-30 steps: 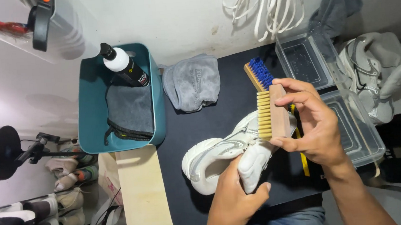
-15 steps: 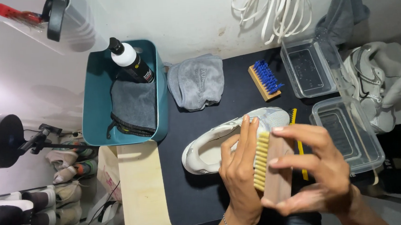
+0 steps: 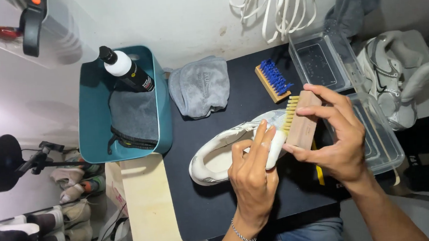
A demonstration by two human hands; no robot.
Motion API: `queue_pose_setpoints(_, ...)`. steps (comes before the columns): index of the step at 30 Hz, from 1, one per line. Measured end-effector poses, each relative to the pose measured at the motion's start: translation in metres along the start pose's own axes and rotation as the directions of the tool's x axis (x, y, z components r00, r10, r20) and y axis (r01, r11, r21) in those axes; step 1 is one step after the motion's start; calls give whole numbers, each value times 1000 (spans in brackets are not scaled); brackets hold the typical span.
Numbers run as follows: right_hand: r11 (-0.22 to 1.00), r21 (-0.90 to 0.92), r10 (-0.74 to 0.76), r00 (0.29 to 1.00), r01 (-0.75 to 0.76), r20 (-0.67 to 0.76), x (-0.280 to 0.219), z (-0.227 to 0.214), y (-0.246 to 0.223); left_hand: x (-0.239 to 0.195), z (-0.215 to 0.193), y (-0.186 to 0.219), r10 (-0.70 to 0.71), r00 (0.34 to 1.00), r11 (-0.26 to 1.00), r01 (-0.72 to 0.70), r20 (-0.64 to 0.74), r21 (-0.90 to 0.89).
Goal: The person scrubs a white sneaker with a wooden brush, focusing on the upper mesh, laces, and sole. The person rotates the shoe to access different areas and continues scrubbing the entire surface.
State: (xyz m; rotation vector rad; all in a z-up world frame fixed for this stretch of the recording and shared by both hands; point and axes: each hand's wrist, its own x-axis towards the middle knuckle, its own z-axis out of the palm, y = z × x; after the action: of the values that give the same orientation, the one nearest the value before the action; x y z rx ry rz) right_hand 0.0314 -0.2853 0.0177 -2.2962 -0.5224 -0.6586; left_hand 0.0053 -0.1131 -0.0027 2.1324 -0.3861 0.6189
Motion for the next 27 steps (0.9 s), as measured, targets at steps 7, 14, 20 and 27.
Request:
queue_pose_setpoints(7,970,218,137,984,-109,-117,-24,1,-21,7,0,0,28,998,998,-31,49,55)
queue_pose_setpoints(14,980,199,48,995,-30,-85,-26,20,-25,13,-2,-2,54,997,994,-58,48,95)
queue_pose_setpoints(20,940,313,176,978,-132,-114,-12,27,-1,12,-6,-9,59,993,994,-49,97,-99)
queue_pose_setpoints(27,969,248,35,998,-23,-43,-17,25,-19,16,-11,-5,30,994,995,-19,110,-102)
